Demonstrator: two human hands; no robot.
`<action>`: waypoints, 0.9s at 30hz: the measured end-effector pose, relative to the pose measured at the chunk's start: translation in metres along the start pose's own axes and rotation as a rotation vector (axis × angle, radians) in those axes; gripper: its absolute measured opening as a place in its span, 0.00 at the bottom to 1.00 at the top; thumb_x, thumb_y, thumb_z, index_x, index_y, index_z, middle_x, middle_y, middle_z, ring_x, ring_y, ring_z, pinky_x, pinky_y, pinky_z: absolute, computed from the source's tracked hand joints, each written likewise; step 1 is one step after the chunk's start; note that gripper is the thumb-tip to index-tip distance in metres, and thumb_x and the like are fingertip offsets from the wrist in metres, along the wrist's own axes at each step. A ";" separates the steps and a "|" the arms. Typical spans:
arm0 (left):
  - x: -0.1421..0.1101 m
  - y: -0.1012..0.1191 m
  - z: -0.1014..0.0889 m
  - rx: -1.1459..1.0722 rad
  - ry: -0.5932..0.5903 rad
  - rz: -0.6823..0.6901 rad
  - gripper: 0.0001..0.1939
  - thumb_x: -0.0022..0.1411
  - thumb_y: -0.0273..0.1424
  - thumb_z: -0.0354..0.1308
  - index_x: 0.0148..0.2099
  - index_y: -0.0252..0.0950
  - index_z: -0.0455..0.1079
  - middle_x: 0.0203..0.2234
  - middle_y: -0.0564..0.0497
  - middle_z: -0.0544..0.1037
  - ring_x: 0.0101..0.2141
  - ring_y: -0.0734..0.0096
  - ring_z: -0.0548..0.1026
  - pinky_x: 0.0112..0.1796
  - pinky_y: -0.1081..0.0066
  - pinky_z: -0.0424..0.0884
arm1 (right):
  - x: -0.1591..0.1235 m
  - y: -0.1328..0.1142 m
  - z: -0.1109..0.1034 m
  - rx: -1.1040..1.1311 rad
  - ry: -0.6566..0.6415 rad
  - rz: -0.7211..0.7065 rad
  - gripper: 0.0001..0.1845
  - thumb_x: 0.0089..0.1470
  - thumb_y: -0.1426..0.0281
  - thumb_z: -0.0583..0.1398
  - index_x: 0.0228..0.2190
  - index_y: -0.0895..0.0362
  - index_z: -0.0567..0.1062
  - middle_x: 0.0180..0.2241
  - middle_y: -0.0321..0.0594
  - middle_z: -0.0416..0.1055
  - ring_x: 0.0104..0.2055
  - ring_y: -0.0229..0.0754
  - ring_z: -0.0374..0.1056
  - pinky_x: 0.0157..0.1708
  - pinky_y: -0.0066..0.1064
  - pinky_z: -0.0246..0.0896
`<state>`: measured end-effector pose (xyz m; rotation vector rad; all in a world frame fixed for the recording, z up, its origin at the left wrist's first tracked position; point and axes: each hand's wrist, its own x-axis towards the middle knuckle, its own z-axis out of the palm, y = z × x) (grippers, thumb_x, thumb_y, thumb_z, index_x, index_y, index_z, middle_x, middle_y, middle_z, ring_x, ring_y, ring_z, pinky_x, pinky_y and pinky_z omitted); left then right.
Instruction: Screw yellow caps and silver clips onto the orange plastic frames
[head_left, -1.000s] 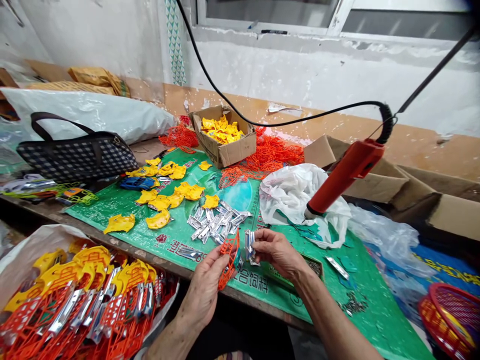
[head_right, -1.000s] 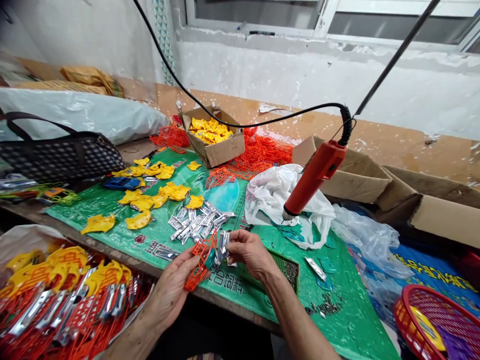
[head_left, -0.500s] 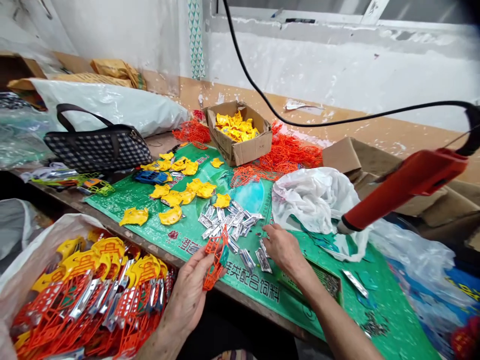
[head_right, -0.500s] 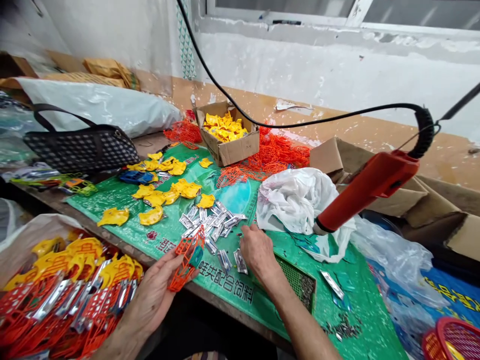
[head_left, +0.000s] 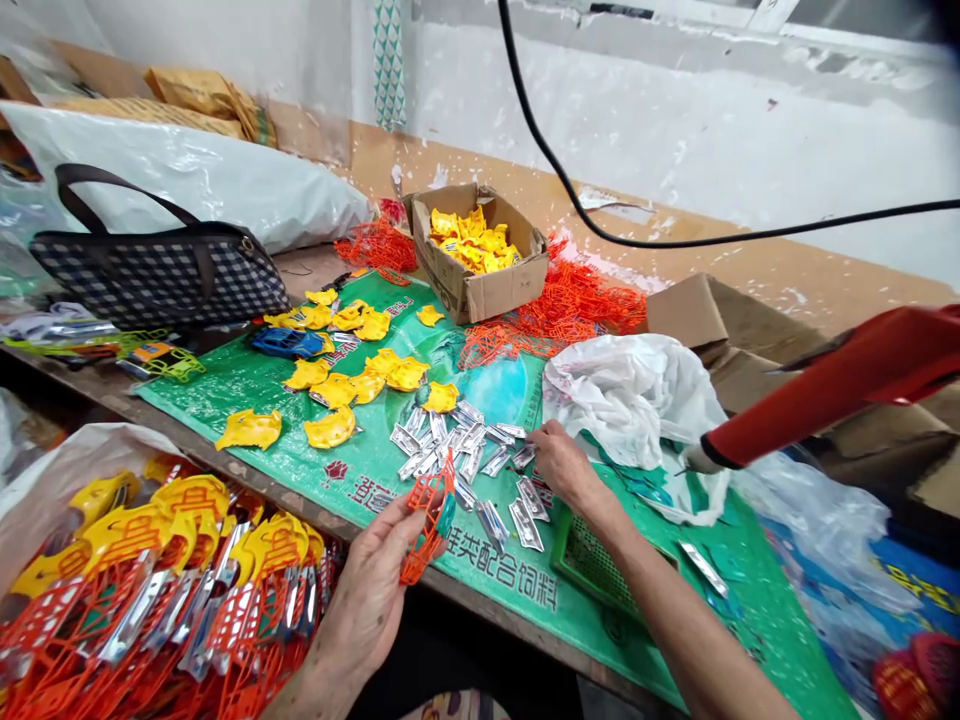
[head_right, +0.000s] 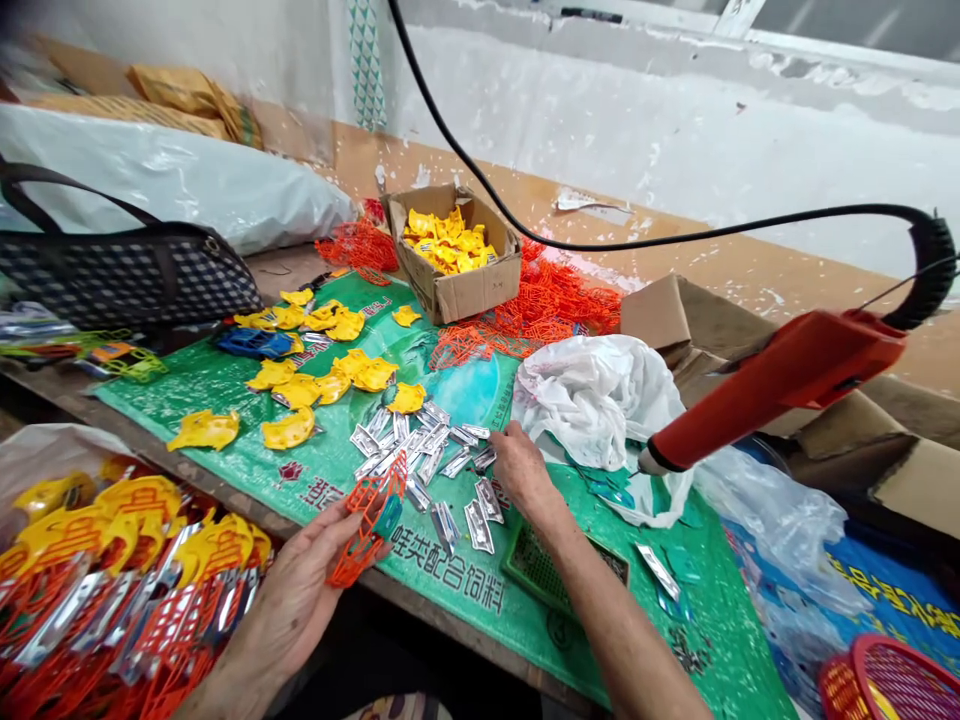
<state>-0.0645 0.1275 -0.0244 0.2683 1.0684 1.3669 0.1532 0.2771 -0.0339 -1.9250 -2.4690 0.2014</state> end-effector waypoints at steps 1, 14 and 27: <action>0.001 0.000 0.001 -0.002 0.000 -0.008 0.14 0.51 0.34 0.70 0.41 0.38 0.79 0.39 0.50 0.82 0.38 0.67 0.77 0.38 0.70 0.76 | -0.002 0.001 -0.001 0.007 0.014 0.005 0.18 0.59 0.79 0.51 0.44 0.59 0.76 0.44 0.48 0.70 0.41 0.43 0.69 0.38 0.31 0.59; -0.003 -0.003 0.002 0.016 0.000 -0.014 0.14 0.49 0.35 0.71 0.40 0.38 0.80 0.40 0.50 0.83 0.37 0.67 0.77 0.37 0.70 0.75 | -0.014 -0.046 0.003 0.083 0.006 -0.078 0.15 0.57 0.62 0.59 0.41 0.55 0.78 0.43 0.48 0.72 0.46 0.50 0.69 0.39 0.33 0.59; -0.009 0.006 0.003 -0.016 0.015 -0.005 0.13 0.46 0.33 0.73 0.36 0.36 0.79 0.34 0.50 0.83 0.34 0.67 0.79 0.36 0.70 0.76 | 0.005 -0.058 0.011 0.169 -0.017 -0.401 0.15 0.56 0.77 0.55 0.35 0.53 0.81 0.43 0.46 0.70 0.48 0.48 0.62 0.48 0.36 0.56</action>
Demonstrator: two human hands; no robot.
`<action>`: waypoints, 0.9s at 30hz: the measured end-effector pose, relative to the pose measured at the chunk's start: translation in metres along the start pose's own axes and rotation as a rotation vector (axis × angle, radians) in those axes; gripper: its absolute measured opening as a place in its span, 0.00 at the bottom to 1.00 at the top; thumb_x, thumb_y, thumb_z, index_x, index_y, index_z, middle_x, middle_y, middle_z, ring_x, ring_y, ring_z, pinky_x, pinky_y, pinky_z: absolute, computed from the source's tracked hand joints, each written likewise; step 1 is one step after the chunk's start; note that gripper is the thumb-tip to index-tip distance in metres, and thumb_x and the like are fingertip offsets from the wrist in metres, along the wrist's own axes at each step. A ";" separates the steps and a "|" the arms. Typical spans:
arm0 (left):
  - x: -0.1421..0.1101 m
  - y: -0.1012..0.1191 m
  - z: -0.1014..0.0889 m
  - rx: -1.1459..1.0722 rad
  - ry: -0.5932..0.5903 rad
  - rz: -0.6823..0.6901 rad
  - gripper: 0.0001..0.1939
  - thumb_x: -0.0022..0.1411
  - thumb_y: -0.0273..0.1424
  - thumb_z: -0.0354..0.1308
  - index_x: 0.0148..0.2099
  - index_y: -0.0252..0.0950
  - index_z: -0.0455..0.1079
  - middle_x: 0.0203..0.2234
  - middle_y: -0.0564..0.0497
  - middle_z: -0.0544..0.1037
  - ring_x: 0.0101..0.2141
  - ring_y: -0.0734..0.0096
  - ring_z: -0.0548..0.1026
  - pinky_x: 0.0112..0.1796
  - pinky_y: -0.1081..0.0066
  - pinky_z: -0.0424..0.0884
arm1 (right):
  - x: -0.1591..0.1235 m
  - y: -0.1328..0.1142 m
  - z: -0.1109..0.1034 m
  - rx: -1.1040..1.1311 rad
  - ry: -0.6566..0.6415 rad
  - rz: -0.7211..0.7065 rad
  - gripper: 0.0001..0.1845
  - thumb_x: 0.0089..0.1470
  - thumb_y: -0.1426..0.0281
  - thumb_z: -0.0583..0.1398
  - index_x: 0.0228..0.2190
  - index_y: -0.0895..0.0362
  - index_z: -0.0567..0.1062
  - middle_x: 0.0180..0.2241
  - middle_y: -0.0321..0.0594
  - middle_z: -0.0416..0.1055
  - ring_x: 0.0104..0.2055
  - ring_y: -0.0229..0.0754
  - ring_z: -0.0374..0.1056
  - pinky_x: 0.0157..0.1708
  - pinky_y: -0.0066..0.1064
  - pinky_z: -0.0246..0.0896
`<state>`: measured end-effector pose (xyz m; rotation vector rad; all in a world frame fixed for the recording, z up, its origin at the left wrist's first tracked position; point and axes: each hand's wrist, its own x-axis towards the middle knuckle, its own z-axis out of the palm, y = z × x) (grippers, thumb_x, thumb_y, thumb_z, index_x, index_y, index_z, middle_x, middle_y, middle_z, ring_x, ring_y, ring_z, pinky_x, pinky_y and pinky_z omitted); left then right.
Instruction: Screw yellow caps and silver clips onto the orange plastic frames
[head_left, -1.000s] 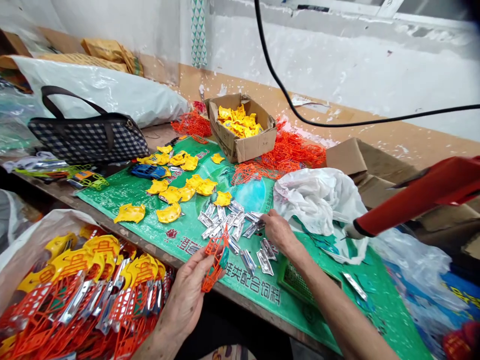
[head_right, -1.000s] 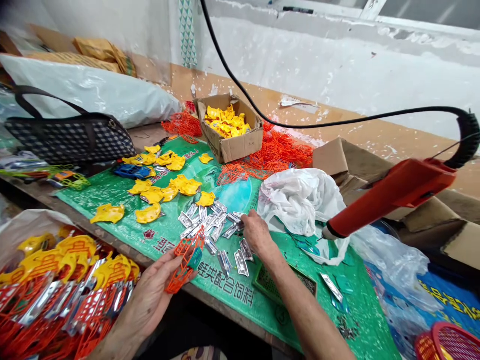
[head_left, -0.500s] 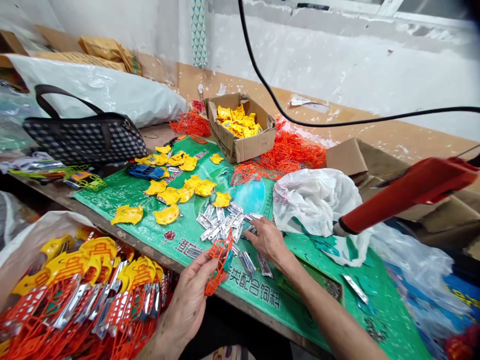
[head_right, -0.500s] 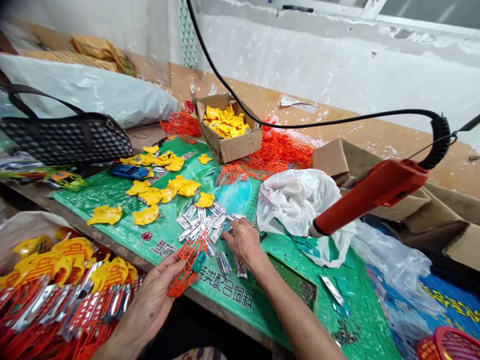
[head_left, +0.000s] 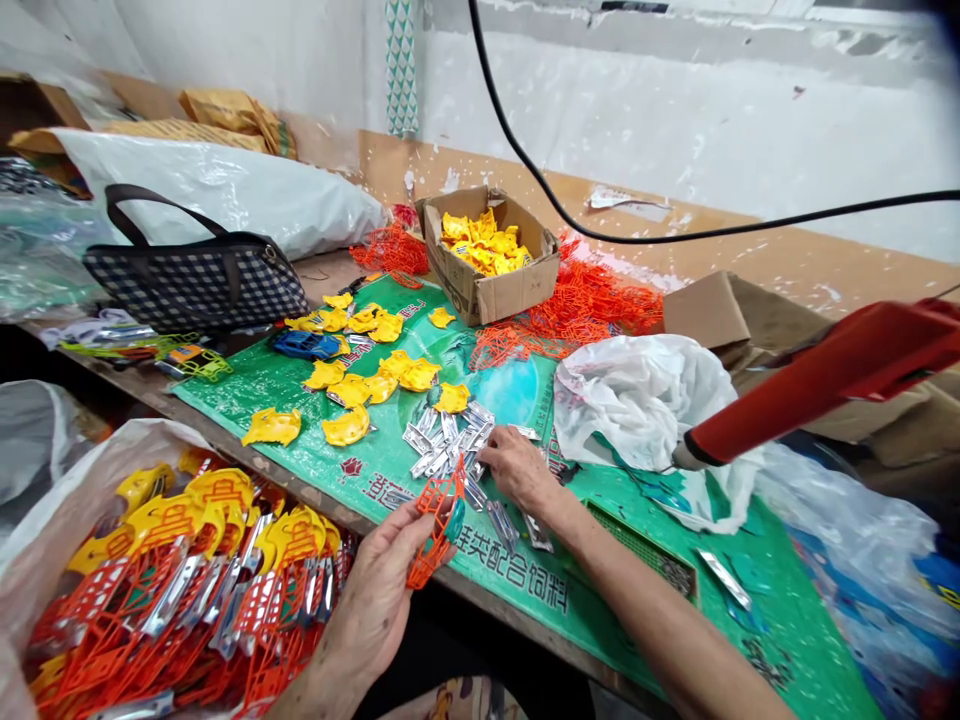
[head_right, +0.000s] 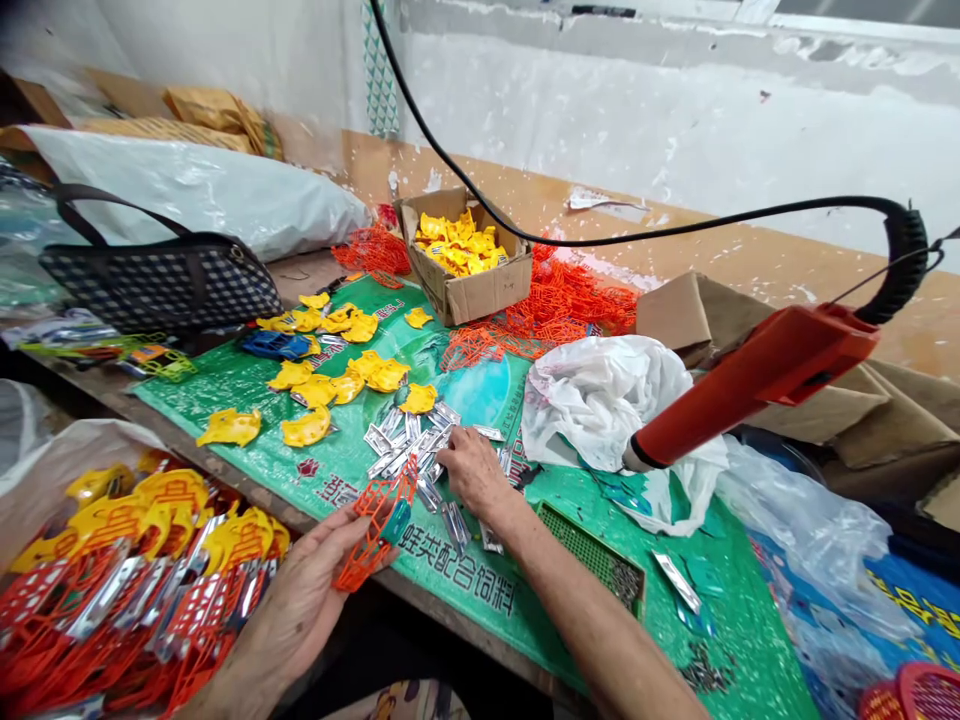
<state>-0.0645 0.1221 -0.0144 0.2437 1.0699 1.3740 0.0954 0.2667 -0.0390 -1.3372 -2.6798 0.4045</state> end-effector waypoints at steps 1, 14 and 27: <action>0.000 0.001 0.000 -0.001 0.004 0.002 0.13 0.45 0.33 0.73 0.36 0.36 0.79 0.34 0.50 0.83 0.33 0.67 0.79 0.35 0.70 0.76 | 0.000 0.002 0.001 0.028 0.001 -0.012 0.15 0.56 0.77 0.55 0.35 0.54 0.81 0.42 0.46 0.70 0.47 0.48 0.62 0.48 0.36 0.56; 0.012 -0.002 0.009 0.044 -0.034 0.033 0.12 0.47 0.33 0.72 0.35 0.36 0.79 0.33 0.51 0.82 0.34 0.69 0.76 0.34 0.72 0.75 | -0.048 0.011 -0.027 0.834 -0.048 0.096 0.09 0.50 0.76 0.57 0.34 0.55 0.75 0.27 0.33 0.70 0.30 0.37 0.66 0.34 0.30 0.62; 0.016 -0.011 0.027 0.178 -0.151 0.011 0.11 0.52 0.34 0.68 0.38 0.35 0.78 0.34 0.50 0.81 0.34 0.71 0.76 0.35 0.73 0.74 | -0.080 0.001 -0.039 1.291 -0.058 0.264 0.12 0.41 0.67 0.68 0.32 0.57 0.79 0.23 0.31 0.70 0.20 0.31 0.60 0.23 0.26 0.57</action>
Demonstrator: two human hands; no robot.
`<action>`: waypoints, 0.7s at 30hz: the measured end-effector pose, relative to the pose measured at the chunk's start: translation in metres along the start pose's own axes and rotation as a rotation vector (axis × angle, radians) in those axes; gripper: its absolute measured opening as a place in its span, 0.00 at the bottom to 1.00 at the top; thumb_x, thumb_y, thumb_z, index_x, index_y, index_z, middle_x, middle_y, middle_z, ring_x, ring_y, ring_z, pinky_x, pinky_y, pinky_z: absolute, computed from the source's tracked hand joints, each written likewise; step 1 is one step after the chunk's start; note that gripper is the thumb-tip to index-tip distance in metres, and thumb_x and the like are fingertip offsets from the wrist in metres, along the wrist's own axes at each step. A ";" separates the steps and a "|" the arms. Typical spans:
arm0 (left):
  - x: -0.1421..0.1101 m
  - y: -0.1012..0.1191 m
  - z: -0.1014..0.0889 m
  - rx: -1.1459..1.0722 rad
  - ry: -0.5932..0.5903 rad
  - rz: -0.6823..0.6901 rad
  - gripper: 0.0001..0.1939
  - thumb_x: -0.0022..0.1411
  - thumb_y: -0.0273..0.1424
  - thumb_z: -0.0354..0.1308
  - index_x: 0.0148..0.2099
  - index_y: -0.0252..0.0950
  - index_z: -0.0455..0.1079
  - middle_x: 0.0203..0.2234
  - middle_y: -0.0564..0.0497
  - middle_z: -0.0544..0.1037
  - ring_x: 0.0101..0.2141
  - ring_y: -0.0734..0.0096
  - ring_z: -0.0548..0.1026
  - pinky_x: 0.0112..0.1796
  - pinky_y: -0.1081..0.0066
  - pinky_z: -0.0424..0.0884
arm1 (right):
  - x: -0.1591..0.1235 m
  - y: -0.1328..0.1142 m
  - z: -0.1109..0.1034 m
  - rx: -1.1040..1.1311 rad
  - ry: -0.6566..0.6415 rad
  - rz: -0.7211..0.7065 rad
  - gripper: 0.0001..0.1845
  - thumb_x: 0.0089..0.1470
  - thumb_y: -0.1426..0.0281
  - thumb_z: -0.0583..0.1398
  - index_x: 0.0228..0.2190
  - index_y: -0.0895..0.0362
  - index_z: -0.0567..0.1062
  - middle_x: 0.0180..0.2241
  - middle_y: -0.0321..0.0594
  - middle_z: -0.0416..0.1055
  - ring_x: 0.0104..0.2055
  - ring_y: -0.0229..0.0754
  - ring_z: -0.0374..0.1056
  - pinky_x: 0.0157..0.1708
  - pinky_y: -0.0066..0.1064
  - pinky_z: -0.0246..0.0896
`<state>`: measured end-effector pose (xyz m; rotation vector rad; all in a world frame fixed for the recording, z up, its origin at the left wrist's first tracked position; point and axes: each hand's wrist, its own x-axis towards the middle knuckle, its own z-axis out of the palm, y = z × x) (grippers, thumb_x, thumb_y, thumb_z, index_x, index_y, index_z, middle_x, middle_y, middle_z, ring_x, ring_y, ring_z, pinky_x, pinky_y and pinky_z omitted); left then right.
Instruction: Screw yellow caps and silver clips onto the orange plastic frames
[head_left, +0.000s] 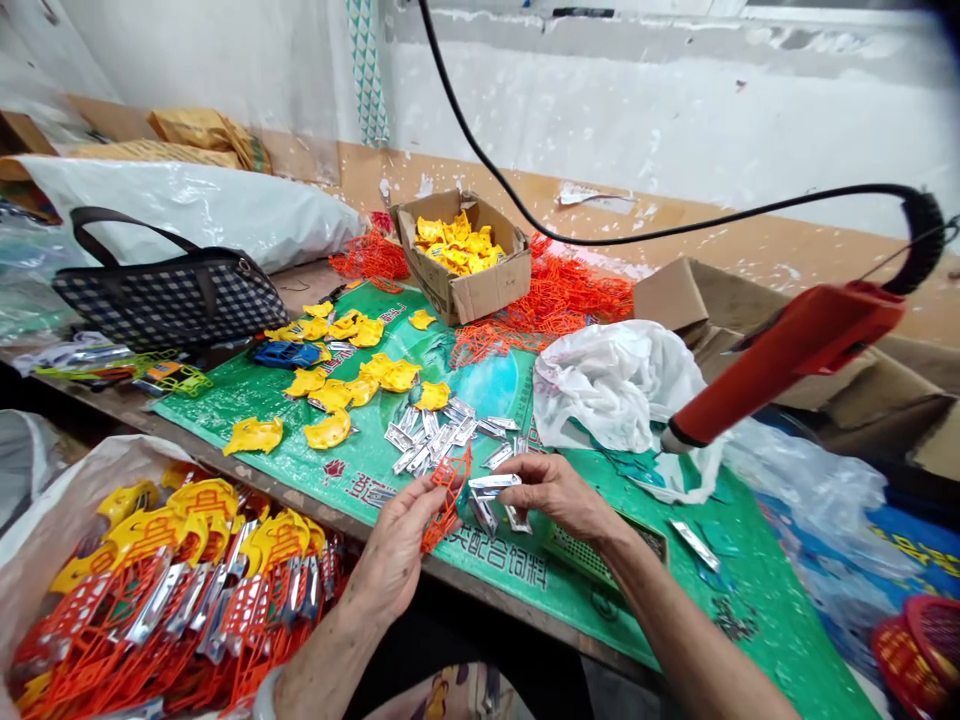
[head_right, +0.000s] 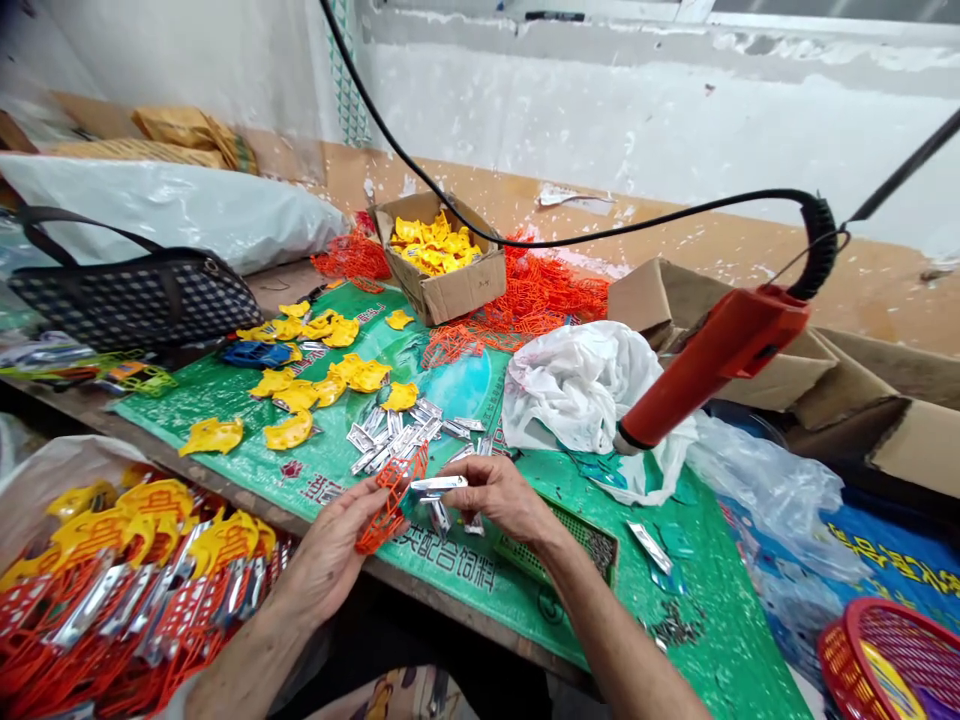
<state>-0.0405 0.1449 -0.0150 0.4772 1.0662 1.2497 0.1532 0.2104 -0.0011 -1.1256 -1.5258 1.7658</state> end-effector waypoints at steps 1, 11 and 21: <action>-0.001 -0.001 0.002 0.009 -0.007 -0.001 0.11 0.52 0.34 0.68 0.38 0.35 0.78 0.34 0.50 0.81 0.33 0.71 0.75 0.34 0.74 0.73 | -0.002 0.001 0.000 0.009 -0.001 -0.001 0.12 0.41 0.67 0.68 0.32 0.57 0.79 0.22 0.31 0.70 0.20 0.31 0.60 0.23 0.26 0.56; -0.010 -0.011 0.014 0.013 -0.033 -0.015 0.16 0.49 0.35 0.70 0.39 0.33 0.79 0.34 0.48 0.82 0.32 0.71 0.75 0.33 0.74 0.73 | -0.016 0.013 0.005 -0.007 0.061 -0.036 0.14 0.38 0.65 0.69 0.28 0.57 0.73 0.23 0.30 0.68 0.23 0.33 0.59 0.23 0.26 0.55; -0.011 0.010 -0.024 -0.203 0.308 0.207 0.15 0.42 0.31 0.73 0.34 0.34 0.77 0.32 0.51 0.81 0.33 0.69 0.76 0.31 0.70 0.78 | 0.008 0.001 -0.019 -0.540 -0.069 -0.028 0.09 0.42 0.73 0.63 0.29 0.54 0.81 0.22 0.32 0.71 0.25 0.37 0.63 0.27 0.28 0.53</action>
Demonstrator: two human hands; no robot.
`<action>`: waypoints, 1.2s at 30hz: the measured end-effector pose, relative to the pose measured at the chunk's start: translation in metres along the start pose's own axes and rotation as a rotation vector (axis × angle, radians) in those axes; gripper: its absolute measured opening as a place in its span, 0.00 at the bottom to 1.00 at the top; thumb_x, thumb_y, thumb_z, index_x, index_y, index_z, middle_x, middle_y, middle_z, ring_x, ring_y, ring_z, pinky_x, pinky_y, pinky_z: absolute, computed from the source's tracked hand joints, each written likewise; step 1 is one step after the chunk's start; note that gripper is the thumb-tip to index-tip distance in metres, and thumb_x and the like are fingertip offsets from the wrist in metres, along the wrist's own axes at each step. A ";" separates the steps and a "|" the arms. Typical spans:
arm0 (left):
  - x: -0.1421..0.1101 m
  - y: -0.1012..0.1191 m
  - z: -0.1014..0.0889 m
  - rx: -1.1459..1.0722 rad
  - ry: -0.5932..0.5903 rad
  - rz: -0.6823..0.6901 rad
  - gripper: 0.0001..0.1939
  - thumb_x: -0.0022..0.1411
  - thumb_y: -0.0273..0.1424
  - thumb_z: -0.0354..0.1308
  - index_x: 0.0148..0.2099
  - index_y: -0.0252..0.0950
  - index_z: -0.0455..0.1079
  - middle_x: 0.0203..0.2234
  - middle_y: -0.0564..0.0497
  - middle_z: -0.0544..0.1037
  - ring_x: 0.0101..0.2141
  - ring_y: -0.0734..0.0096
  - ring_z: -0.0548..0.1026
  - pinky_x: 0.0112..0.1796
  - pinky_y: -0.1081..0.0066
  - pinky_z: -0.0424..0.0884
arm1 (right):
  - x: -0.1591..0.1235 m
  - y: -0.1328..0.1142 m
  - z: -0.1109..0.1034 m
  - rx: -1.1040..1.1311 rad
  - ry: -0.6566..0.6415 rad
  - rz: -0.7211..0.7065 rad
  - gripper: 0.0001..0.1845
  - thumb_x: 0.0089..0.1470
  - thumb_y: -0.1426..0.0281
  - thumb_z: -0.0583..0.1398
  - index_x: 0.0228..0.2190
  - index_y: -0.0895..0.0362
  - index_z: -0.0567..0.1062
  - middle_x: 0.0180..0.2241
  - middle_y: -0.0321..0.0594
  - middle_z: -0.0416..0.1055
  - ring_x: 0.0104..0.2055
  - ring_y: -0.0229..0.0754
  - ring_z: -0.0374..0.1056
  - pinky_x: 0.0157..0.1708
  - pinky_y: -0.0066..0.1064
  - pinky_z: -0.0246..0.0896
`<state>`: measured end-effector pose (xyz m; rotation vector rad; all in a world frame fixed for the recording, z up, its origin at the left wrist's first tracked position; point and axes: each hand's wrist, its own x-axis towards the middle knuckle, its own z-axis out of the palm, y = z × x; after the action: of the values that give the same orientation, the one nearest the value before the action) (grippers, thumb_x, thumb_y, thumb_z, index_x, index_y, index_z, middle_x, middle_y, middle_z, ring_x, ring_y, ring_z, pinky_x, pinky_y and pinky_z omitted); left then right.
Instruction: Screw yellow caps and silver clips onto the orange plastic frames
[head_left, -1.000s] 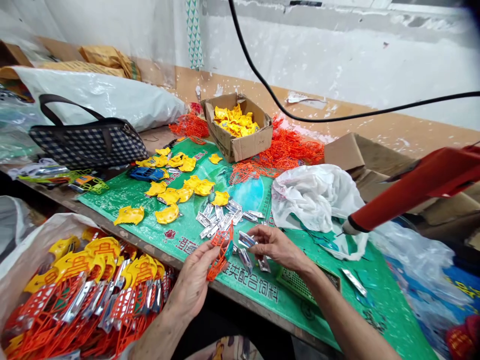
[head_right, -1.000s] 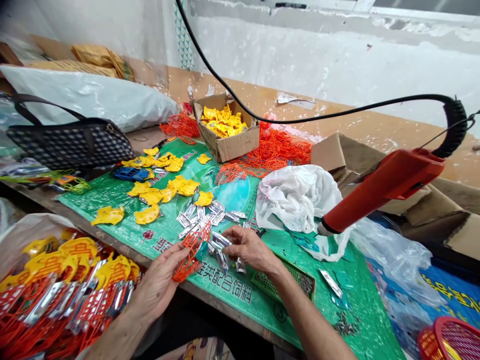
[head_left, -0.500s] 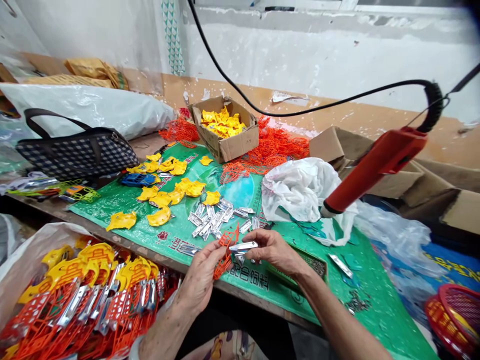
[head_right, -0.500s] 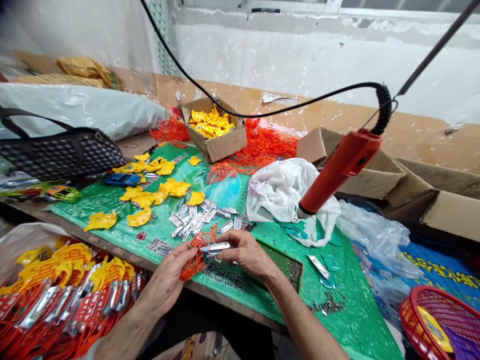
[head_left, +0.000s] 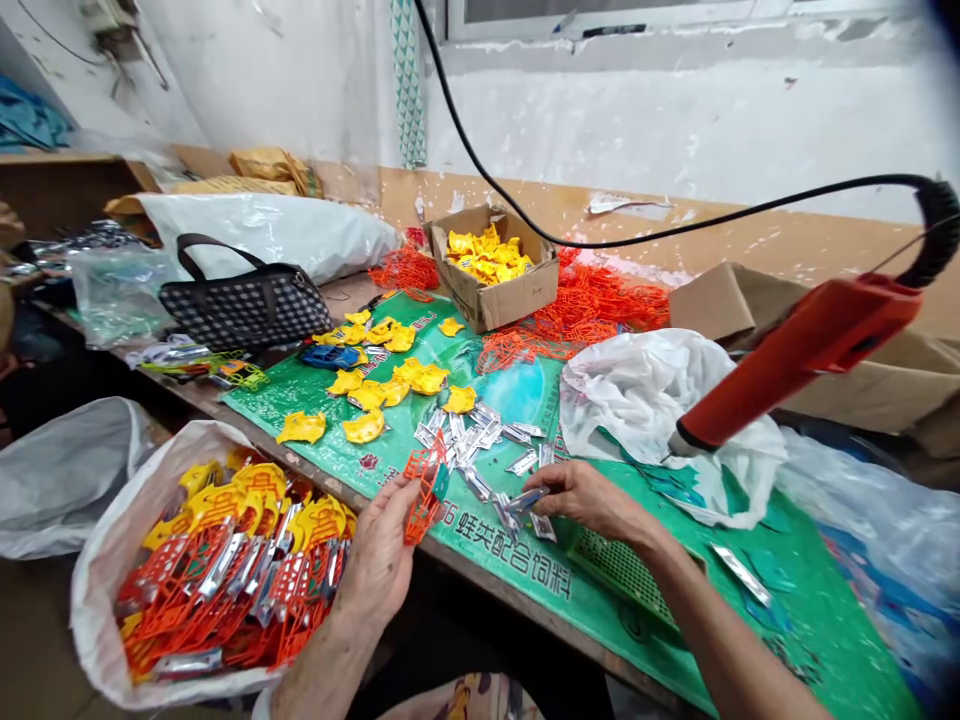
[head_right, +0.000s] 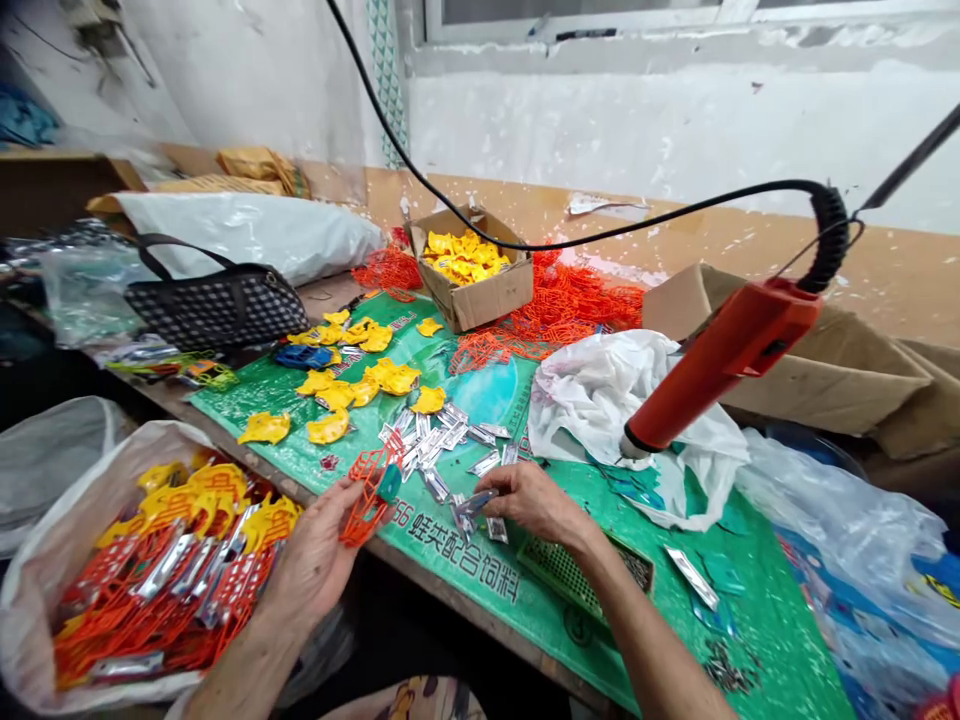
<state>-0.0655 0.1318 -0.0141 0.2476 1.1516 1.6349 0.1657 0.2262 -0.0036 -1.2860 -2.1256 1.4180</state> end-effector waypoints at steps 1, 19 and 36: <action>0.000 0.003 -0.002 -0.004 0.007 0.006 0.15 0.42 0.31 0.73 0.35 0.33 0.77 0.33 0.51 0.81 0.33 0.69 0.76 0.32 0.70 0.78 | 0.005 0.000 -0.003 -0.071 -0.002 0.003 0.11 0.41 0.74 0.64 0.30 0.54 0.82 0.23 0.33 0.72 0.26 0.38 0.63 0.27 0.28 0.54; -0.001 0.013 -0.016 -0.002 -0.022 -0.085 0.15 0.46 0.33 0.72 0.37 0.34 0.78 0.36 0.49 0.81 0.35 0.68 0.76 0.35 0.69 0.78 | 0.085 -0.006 0.025 -0.747 0.176 -0.090 0.13 0.52 0.79 0.57 0.34 0.58 0.81 0.46 0.48 0.73 0.50 0.50 0.64 0.48 0.34 0.57; -0.003 0.008 -0.011 0.003 -0.051 -0.131 0.15 0.46 0.32 0.72 0.38 0.34 0.78 0.38 0.47 0.81 0.36 0.66 0.77 0.38 0.64 0.78 | 0.075 -0.005 0.018 -0.852 0.204 0.001 0.14 0.58 0.67 0.58 0.24 0.59 0.78 0.35 0.48 0.77 0.42 0.48 0.68 0.41 0.32 0.56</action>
<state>-0.0765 0.1232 -0.0122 0.2100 1.1092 1.5042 0.1088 0.2743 -0.0254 -1.5860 -2.6585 0.3024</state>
